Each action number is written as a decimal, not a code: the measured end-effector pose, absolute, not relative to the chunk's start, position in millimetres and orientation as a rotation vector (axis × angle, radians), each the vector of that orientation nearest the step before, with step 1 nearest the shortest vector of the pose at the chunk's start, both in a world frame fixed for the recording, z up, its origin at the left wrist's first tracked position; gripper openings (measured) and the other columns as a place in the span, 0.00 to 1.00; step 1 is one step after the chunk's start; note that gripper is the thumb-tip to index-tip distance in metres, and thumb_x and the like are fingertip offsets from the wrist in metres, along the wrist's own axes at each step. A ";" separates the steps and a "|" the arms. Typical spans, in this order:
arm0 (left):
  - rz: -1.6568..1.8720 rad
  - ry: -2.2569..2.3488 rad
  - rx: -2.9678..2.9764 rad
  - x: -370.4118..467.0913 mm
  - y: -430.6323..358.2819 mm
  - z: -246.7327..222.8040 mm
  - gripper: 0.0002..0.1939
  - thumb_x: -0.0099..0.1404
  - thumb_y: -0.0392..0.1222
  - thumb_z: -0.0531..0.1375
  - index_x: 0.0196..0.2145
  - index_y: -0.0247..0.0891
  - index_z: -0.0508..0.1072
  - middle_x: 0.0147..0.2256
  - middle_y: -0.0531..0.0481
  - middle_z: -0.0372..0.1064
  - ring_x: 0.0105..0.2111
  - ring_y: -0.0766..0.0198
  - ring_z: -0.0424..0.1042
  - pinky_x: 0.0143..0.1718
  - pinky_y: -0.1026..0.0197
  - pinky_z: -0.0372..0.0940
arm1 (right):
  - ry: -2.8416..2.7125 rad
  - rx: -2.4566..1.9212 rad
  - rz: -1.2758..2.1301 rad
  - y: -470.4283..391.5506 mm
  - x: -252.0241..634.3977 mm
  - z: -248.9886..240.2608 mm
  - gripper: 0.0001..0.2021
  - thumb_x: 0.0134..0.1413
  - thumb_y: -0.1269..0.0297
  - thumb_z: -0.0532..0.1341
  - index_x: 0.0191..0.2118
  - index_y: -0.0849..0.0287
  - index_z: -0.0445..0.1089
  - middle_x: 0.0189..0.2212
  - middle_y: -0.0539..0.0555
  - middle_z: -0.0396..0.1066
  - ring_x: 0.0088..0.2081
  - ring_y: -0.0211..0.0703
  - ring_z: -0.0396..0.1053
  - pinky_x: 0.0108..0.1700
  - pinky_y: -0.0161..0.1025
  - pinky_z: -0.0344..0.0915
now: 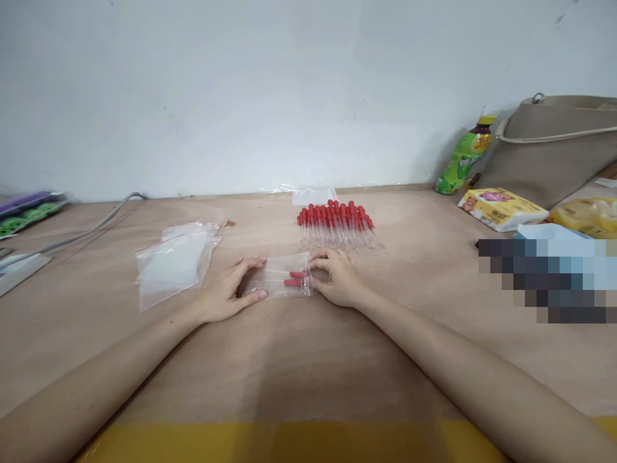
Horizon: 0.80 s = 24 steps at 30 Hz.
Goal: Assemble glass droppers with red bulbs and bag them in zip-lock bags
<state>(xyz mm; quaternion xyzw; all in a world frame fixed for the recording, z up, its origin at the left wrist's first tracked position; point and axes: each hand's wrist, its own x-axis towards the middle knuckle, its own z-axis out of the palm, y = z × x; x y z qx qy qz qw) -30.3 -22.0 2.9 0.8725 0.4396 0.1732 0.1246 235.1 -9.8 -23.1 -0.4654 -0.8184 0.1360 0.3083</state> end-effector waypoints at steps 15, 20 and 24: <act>0.476 1.223 2.645 -32.9 -19.9 0.0 0.26 0.62 0.54 0.52 0.54 0.41 0.59 0.57 0.44 0.56 0.58 0.55 0.53 0.59 0.46 0.46 | -2.262 -1.291 0.523 -13.8 234.3 -10.7 0.18 0.48 0.49 0.59 0.46 0.42 0.69 0.47 0.52 0.64 0.51 0.51 0.56 0.53 0.54 0.44; 0.368 1.276 2.657 -33.2 -20.8 1.6 0.25 0.63 0.56 0.50 0.55 0.44 0.61 0.59 0.45 0.51 0.59 0.56 0.49 0.59 0.45 0.43 | -2.219 -1.335 0.567 -14.0 238.9 -7.7 0.21 0.40 0.45 0.63 0.42 0.44 0.72 0.44 0.52 0.65 0.50 0.52 0.56 0.53 0.55 0.42; 0.365 1.291 2.654 -33.0 -21.1 2.0 0.26 0.63 0.56 0.50 0.55 0.44 0.62 0.59 0.45 0.52 0.59 0.55 0.50 0.59 0.45 0.44 | -2.157 -1.341 0.541 -13.6 237.9 -10.0 0.12 0.41 0.49 0.64 0.32 0.46 0.75 0.34 0.51 0.67 0.43 0.47 0.61 0.50 0.53 0.47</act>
